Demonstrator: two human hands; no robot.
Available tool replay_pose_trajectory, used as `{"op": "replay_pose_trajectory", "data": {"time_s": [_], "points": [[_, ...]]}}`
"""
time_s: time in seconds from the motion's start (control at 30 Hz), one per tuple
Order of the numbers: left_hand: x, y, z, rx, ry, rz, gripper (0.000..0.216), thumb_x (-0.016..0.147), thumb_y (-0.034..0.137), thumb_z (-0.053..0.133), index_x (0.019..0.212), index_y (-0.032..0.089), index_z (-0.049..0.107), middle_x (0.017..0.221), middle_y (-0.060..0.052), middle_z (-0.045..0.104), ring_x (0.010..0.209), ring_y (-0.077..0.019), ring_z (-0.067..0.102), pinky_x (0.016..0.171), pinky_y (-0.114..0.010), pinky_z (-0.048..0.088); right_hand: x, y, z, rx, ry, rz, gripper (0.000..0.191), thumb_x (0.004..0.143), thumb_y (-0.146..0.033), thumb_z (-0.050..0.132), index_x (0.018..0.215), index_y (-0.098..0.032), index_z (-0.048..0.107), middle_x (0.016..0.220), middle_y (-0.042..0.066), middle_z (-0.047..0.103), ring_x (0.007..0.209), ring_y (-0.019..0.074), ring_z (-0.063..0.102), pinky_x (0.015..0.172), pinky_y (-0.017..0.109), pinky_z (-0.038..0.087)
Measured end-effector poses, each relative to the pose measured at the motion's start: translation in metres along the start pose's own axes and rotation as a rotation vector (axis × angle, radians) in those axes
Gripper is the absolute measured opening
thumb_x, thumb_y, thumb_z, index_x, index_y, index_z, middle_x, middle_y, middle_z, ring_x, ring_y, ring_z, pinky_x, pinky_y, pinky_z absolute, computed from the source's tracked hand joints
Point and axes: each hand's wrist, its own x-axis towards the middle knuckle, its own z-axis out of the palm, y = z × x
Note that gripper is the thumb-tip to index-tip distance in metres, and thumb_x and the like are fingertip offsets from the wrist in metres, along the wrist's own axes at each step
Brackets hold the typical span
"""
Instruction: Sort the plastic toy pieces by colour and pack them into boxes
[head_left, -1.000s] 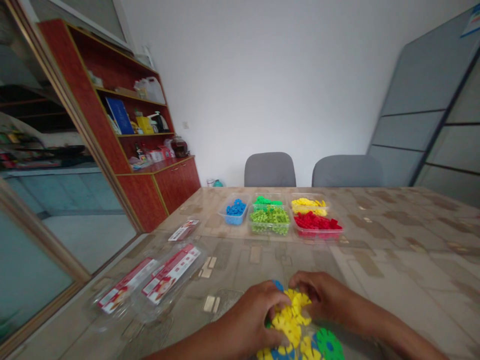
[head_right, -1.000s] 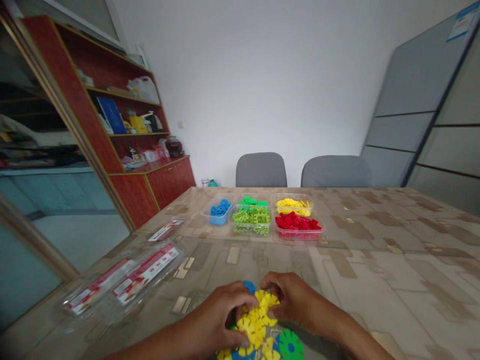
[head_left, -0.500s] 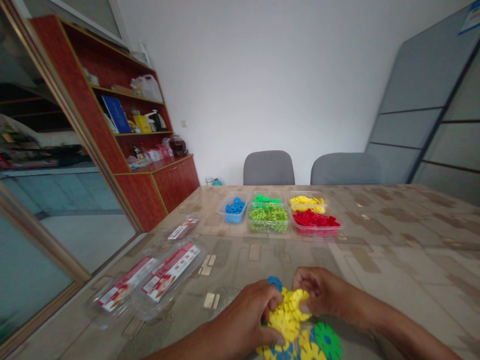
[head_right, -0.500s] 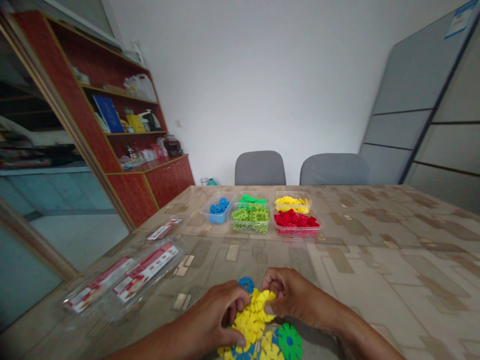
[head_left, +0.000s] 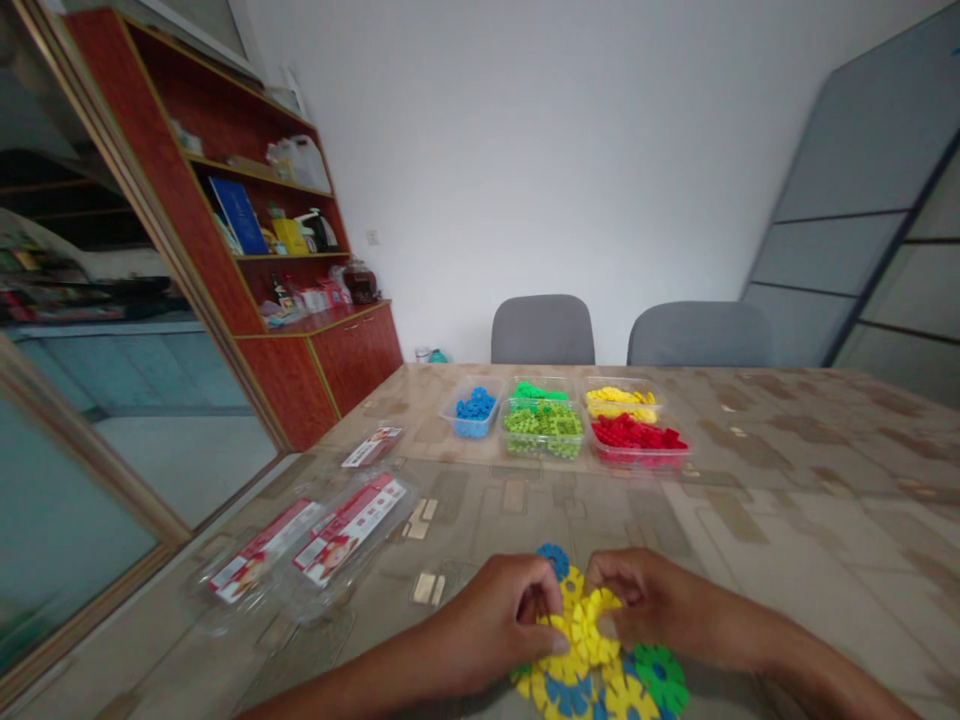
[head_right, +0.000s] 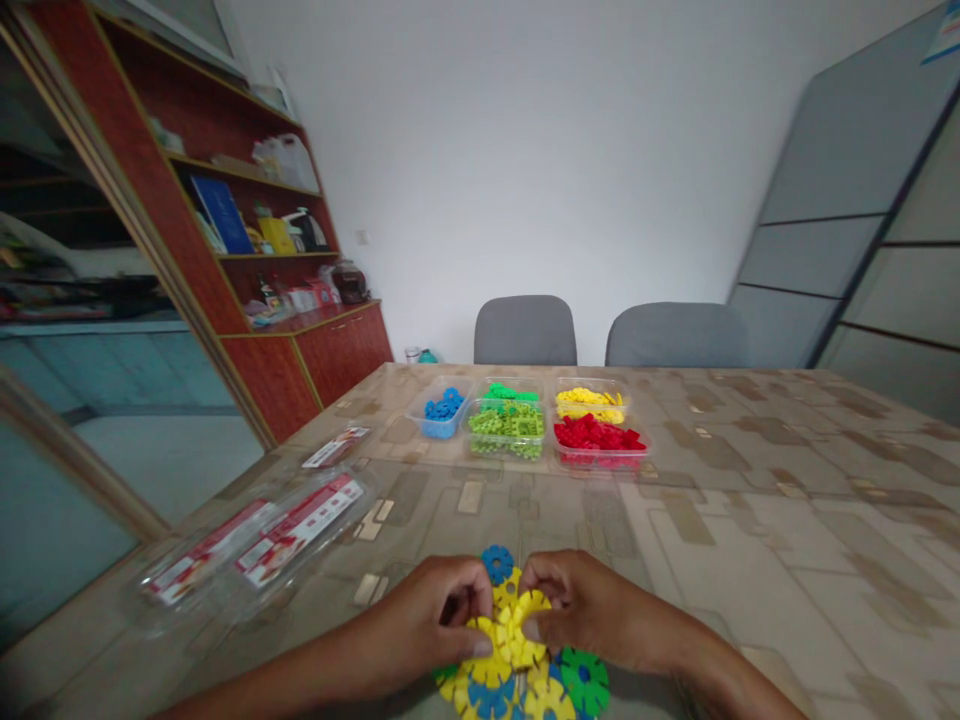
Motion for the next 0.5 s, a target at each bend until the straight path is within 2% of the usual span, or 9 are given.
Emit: {"op": "replay_pose_trajectory", "data": {"time_s": [0.1, 0.3, 0.4, 0.5], "points": [[0.003, -0.003, -0.002, -0.158, 0.018, 0.016, 0.016, 0.073, 0.024, 0.069, 0.079, 0.015, 0.056, 0.063, 0.006, 0.046, 0.056, -0.0074, 0.037, 0.049, -0.019, 0.027, 0.002, 0.0, 0.001, 0.105, -0.013, 0.014, 0.036, 0.079, -0.044, 0.071, 0.093, -0.016, 0.053, 0.081, 0.0, 0.055, 0.067, 0.0103, 0.052, 0.061, 0.022, 0.045], [0.009, -0.011, 0.002, -0.437, -0.04, -0.005, 0.041, 0.071, 0.045, 0.073, 0.088, 0.015, 0.051, 0.065, 0.001, 0.058, 0.047, -0.009, 0.051, 0.046, -0.021, 0.041, 0.009, 0.009, 0.007, 0.116, 0.078, -0.028, 0.037, 0.077, -0.045, 0.072, 0.088, -0.019, 0.048, 0.074, -0.003, 0.054, 0.058, 0.0074, 0.049, 0.052, 0.017, 0.04], [0.008, -0.008, 0.0, -0.43, -0.038, -0.01, 0.038, 0.073, 0.042, 0.071, 0.092, 0.014, 0.053, 0.069, -0.001, 0.059, 0.051, -0.0107, 0.054, 0.048, -0.023, 0.043, 0.011, 0.012, 0.008, 0.101, 0.103, -0.067, 0.04, 0.079, -0.049, 0.07, 0.091, -0.019, 0.048, 0.073, -0.004, 0.053, 0.053, 0.0052, 0.043, 0.049, 0.016, 0.037], [0.008, -0.008, -0.008, -0.254, 0.083, 0.059, 0.027, 0.075, 0.027, 0.067, 0.097, 0.014, 0.059, 0.076, -0.001, 0.06, 0.061, -0.0115, 0.054, 0.054, -0.022, 0.041, 0.013, 0.012, 0.003, 0.044, 0.134, -0.11, 0.043, 0.08, -0.053, 0.068, 0.094, -0.017, 0.05, 0.074, -0.002, 0.054, 0.056, 0.006, 0.044, 0.049, 0.017, 0.034]]}}
